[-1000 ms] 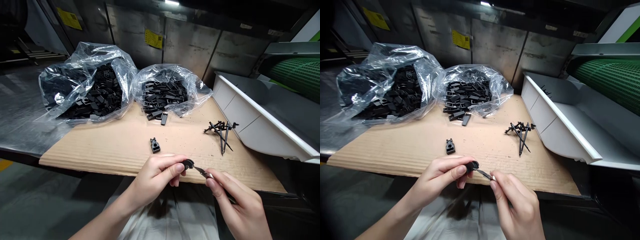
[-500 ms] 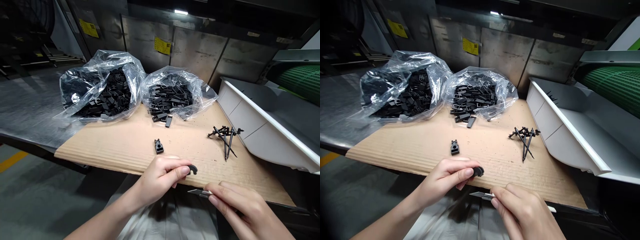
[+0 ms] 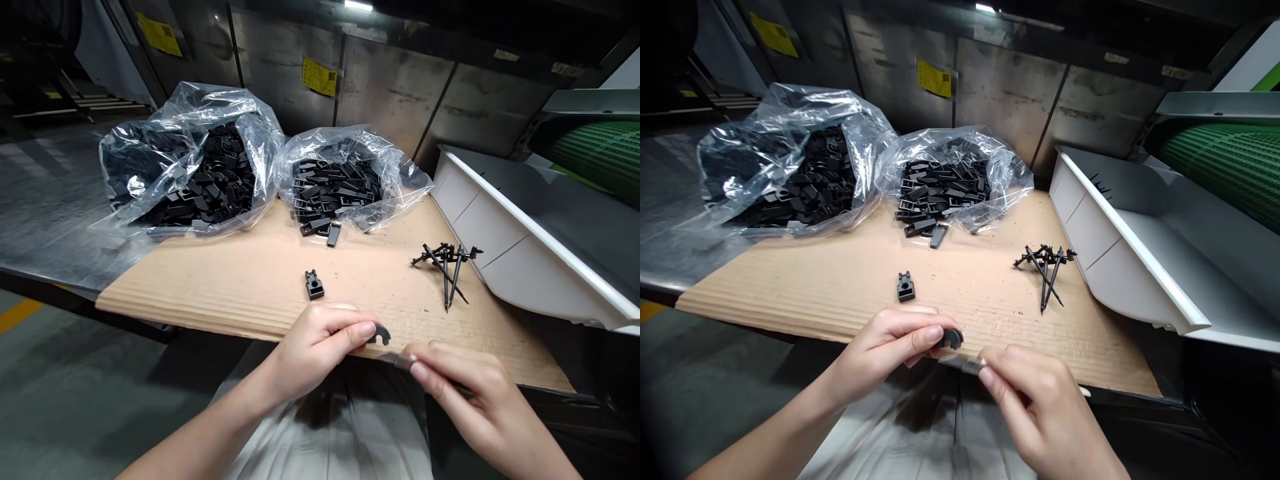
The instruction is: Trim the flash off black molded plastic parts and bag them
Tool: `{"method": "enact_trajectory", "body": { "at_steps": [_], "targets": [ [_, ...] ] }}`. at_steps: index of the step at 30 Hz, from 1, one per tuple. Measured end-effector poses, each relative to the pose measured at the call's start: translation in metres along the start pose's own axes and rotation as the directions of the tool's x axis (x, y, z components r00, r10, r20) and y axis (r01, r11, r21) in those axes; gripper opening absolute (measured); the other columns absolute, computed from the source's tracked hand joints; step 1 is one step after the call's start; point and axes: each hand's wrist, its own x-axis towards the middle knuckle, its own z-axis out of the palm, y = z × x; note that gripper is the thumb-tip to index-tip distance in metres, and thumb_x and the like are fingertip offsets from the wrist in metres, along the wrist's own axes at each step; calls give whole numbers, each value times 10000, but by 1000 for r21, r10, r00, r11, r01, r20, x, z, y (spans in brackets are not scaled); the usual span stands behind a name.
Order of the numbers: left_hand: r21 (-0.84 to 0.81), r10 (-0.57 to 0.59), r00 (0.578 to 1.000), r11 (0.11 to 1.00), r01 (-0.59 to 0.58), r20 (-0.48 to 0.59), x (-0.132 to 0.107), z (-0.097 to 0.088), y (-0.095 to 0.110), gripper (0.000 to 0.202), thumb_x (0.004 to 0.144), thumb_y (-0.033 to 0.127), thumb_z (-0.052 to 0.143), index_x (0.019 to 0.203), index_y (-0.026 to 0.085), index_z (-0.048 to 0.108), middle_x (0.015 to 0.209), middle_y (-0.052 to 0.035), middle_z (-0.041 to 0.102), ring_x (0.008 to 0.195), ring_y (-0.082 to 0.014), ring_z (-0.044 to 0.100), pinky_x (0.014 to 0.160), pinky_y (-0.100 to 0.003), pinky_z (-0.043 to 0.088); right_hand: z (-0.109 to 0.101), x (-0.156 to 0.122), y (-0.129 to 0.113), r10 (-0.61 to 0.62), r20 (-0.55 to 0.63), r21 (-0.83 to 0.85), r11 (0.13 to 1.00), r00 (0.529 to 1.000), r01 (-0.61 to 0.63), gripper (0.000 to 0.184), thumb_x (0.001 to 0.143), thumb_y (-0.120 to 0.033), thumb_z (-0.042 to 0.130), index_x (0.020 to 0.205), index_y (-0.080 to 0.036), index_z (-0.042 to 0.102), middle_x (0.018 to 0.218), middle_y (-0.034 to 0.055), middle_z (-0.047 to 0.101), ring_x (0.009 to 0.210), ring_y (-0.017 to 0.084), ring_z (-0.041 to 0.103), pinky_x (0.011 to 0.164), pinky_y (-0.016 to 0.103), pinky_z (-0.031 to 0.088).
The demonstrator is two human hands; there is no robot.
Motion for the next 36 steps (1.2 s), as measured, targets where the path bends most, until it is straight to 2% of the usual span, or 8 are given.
{"method": "enact_trajectory", "body": {
  "at_steps": [3,8,10,13,15,21,28,36],
  "targets": [
    [-33,-35,999,999,36,13,-1,0,-3,304,882,264,416,867,78,655,606,-2,493,489,-86,413,457,-190,334,-4,0,-4,27,137,29,999,990,-31,203,850,-173,427,808,-205,623,661,-7,627,600,125,610,538,202,471],
    [-30,-35,999,999,35,16,-1,-1,-4,303,882,268,416,856,78,651,607,0,489,487,-81,413,460,-187,336,0,-7,-5,61,50,116,991,997,-67,179,847,-207,456,850,-214,635,721,12,651,713,148,637,610,191,505],
    [-32,-51,998,998,52,20,0,-1,-3,310,883,271,410,855,73,646,602,0,488,480,-78,410,457,-186,334,6,-10,-5,113,-121,144,985,986,-96,125,804,-222,527,857,-233,639,757,4,666,701,149,643,596,182,512],
    [-44,-101,994,994,103,44,1,-1,1,350,889,279,384,748,72,629,569,4,481,459,-72,392,439,-183,312,19,-8,-8,175,-469,113,984,865,-138,177,712,-211,630,887,-240,626,689,-24,657,487,104,586,457,162,483],
    [-53,-126,991,990,128,46,2,-1,3,386,888,278,373,643,82,598,538,9,468,447,-68,375,428,-181,296,27,-3,-11,153,-569,82,988,808,-129,203,702,-190,638,899,-236,621,654,-37,657,392,74,524,414,163,456],
    [-108,-181,981,976,189,74,5,0,4,390,874,289,373,679,78,637,522,3,485,424,-70,363,367,-180,239,44,13,-21,102,-592,183,983,800,10,200,732,-115,582,847,-259,659,755,-21,712,674,149,665,611,202,507],
    [-121,-207,975,969,216,82,5,-3,7,402,859,305,388,502,131,447,485,13,465,408,-63,347,369,-177,236,35,10,-22,509,-583,440,853,633,-282,82,668,-292,668,659,-211,661,568,-19,638,520,127,588,412,182,418],
    [-152,-222,972,961,231,75,2,0,3,419,863,333,386,558,100,555,470,9,480,388,-58,335,365,-172,237,38,6,-12,588,-407,589,754,699,-292,244,668,-362,657,534,-180,564,397,-54,398,355,67,358,320,187,306]
  ]
}}
